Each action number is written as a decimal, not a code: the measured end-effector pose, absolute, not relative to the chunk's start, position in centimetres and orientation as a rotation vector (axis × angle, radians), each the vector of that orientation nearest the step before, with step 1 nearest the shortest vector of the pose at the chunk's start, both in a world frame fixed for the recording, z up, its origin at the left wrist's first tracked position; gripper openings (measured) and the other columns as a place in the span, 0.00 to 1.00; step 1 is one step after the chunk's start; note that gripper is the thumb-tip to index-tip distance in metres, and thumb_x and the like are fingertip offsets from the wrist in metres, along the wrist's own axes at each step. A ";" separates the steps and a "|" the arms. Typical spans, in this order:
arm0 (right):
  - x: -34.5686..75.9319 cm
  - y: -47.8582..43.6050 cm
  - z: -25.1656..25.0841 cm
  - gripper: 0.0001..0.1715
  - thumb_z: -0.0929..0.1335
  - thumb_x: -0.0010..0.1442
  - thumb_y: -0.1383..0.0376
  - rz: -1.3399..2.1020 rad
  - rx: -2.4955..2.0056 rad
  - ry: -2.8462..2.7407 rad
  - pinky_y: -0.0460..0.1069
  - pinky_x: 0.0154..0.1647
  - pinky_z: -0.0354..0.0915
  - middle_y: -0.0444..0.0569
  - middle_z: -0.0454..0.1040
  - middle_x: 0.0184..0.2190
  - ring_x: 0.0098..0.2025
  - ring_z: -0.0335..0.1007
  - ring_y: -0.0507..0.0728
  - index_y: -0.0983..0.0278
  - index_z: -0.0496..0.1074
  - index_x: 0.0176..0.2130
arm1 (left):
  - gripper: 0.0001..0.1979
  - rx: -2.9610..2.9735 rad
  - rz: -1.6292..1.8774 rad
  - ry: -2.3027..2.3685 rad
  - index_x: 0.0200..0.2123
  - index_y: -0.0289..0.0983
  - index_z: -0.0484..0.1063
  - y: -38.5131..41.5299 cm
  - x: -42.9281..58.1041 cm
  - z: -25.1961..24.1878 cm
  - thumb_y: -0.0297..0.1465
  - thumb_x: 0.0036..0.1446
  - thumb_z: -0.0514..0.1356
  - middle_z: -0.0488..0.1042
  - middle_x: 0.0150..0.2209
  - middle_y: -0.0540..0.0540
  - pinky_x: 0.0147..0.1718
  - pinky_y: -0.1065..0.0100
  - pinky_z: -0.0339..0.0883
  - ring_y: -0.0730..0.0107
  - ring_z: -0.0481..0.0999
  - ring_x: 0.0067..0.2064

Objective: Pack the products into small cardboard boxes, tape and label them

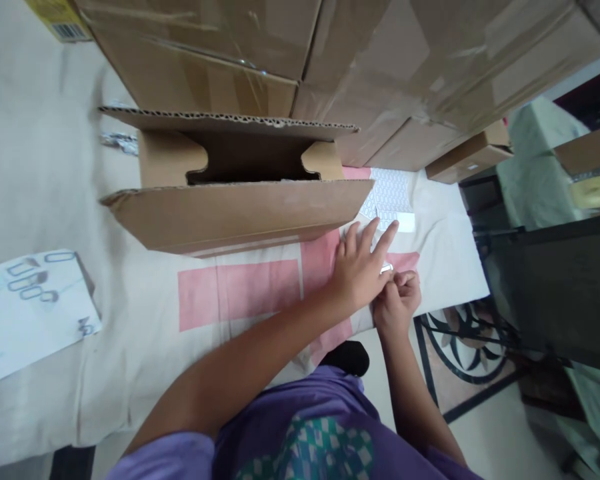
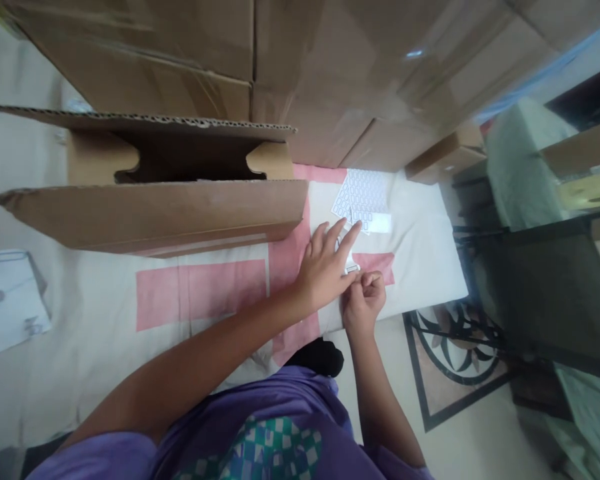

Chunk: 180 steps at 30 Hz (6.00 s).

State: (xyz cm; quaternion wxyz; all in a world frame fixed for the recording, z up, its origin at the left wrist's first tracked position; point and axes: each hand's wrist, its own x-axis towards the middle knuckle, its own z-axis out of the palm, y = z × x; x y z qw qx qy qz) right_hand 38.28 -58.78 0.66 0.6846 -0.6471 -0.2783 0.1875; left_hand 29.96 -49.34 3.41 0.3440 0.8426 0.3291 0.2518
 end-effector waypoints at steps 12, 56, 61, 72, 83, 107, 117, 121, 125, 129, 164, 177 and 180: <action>38.6 -59.3 0.4 0.24 0.76 0.54 0.62 0.478 -1.451 -0.567 0.43 0.25 0.53 0.35 0.62 0.23 0.23 0.54 0.47 0.59 0.56 0.31 | 0.45 2.179 0.641 0.850 0.74 0.47 0.45 -49.6 30.1 3.3 0.39 0.60 0.64 0.52 0.73 0.43 0.65 0.42 0.59 0.40 0.51 0.71; 38.8 -59.3 -0.9 0.10 0.68 0.56 0.67 0.414 -1.363 -0.646 0.46 0.28 0.55 0.37 0.58 0.25 0.26 0.55 0.50 0.60 0.60 0.31 | 0.55 2.347 0.017 0.820 0.75 0.44 0.40 -45.7 30.8 6.7 0.51 0.51 0.63 0.47 0.75 0.40 0.69 0.42 0.49 0.39 0.53 0.73; 38.6 -59.1 -0.8 0.10 0.67 0.57 0.66 0.401 -1.402 -0.656 0.46 0.28 0.55 0.37 0.59 0.26 0.26 0.57 0.50 0.60 0.59 0.32 | 0.54 2.370 0.028 0.848 0.75 0.45 0.40 -46.6 30.8 7.0 0.49 0.51 0.62 0.46 0.76 0.41 0.68 0.42 0.50 0.42 0.50 0.74; 38.4 -59.1 -0.4 0.10 0.68 0.58 0.64 0.398 -1.392 -0.662 0.46 0.29 0.58 0.38 0.60 0.27 0.27 0.60 0.51 0.60 0.59 0.32 | 0.45 2.514 -0.050 0.942 0.74 0.42 0.45 -48.9 31.0 8.7 0.45 0.58 0.59 0.44 0.76 0.34 0.67 0.39 0.51 0.37 0.49 0.74; 38.3 -59.3 -0.3 0.11 0.68 0.56 0.64 0.451 -1.342 -0.648 0.46 0.27 0.56 0.37 0.61 0.24 0.25 0.58 0.51 0.59 0.59 0.32 | 0.45 2.574 -0.493 1.000 0.70 0.36 0.53 -49.6 34.1 13.4 0.38 0.51 0.65 0.39 0.74 0.20 0.58 0.27 0.57 0.29 0.66 0.66; 38.6 -59.6 -0.4 0.15 0.67 0.52 0.66 0.483 -1.396 -0.673 0.46 0.25 0.49 0.35 0.52 0.23 0.25 0.48 0.50 0.58 0.52 0.29 | 0.53 2.496 -0.785 1.101 0.70 0.38 0.55 -49.4 36.6 12.3 0.25 0.40 0.71 0.36 0.74 0.20 0.54 0.30 0.66 0.24 0.71 0.61; 38.5 -60.5 0.6 0.15 0.67 0.61 0.65 0.349 -1.290 -0.612 0.48 0.32 0.56 0.39 0.56 0.27 0.30 0.54 0.52 0.58 0.53 0.31 | 0.49 2.528 -0.446 0.830 0.75 0.47 0.40 -48.6 30.8 12.8 0.36 0.57 0.64 0.33 0.77 0.36 0.55 0.51 0.72 0.42 0.75 0.61; 37.4 -60.4 1.8 0.14 0.67 0.67 0.64 0.357 -1.204 -0.685 0.48 0.32 0.59 0.40 0.61 0.29 0.30 0.58 0.52 0.58 0.56 0.33 | 0.38 2.305 0.166 0.759 0.74 0.45 0.43 -50.5 25.1 9.7 0.39 0.67 0.55 0.46 0.76 0.44 0.63 0.58 0.64 0.53 0.63 0.70; 35.4 -58.0 4.8 0.12 0.66 0.69 0.65 0.470 -1.038 -0.790 0.47 0.27 0.56 0.40 0.63 0.30 0.27 0.58 0.50 0.58 0.57 0.36 | 0.23 1.924 0.518 0.806 0.65 0.43 0.62 -51.4 21.1 8.4 0.40 0.69 0.54 0.71 0.64 0.42 0.48 0.63 0.72 0.63 0.78 0.50; 33.1 -53.9 8.6 0.12 0.66 0.70 0.67 0.551 -0.895 -0.971 0.47 0.28 0.57 0.40 0.65 0.31 0.28 0.60 0.50 0.57 0.57 0.38 | 0.13 1.851 0.762 0.751 0.39 0.40 0.73 -48.8 18.4 11.4 0.39 0.71 0.54 0.79 0.40 0.47 0.39 0.66 0.69 0.68 0.76 0.38; 29.2 -42.4 16.2 0.15 0.66 0.62 0.76 0.405 -0.729 -2.067 0.49 0.35 0.68 0.43 0.79 0.37 0.35 0.75 0.52 0.56 0.63 0.39 | 0.04 2.173 1.184 0.506 0.35 0.41 0.78 -37.5 9.0 19.2 0.33 0.58 0.70 0.79 0.44 0.46 0.44 0.61 0.72 0.66 0.78 0.42; 31.9 -41.7 16.9 0.38 0.72 0.63 0.58 -0.081 -1.306 -2.176 0.70 0.64 0.63 0.61 0.66 0.68 0.65 0.66 0.71 0.63 0.60 0.67 | 0.12 1.881 1.812 0.395 0.28 0.38 0.75 -36.6 10.2 18.5 0.38 0.59 0.70 0.72 0.28 0.49 0.29 0.64 0.66 0.70 0.71 0.31; 32.2 -41.2 16.6 0.40 0.72 0.63 0.50 -0.070 -1.469 -2.283 0.72 0.68 0.58 0.59 0.70 0.65 0.64 0.66 0.72 0.66 0.64 0.66 | 0.11 1.893 1.757 0.454 0.29 0.38 0.76 -36.5 10.0 18.4 0.37 0.59 0.70 0.73 0.30 0.49 0.31 0.64 0.67 0.70 0.73 0.32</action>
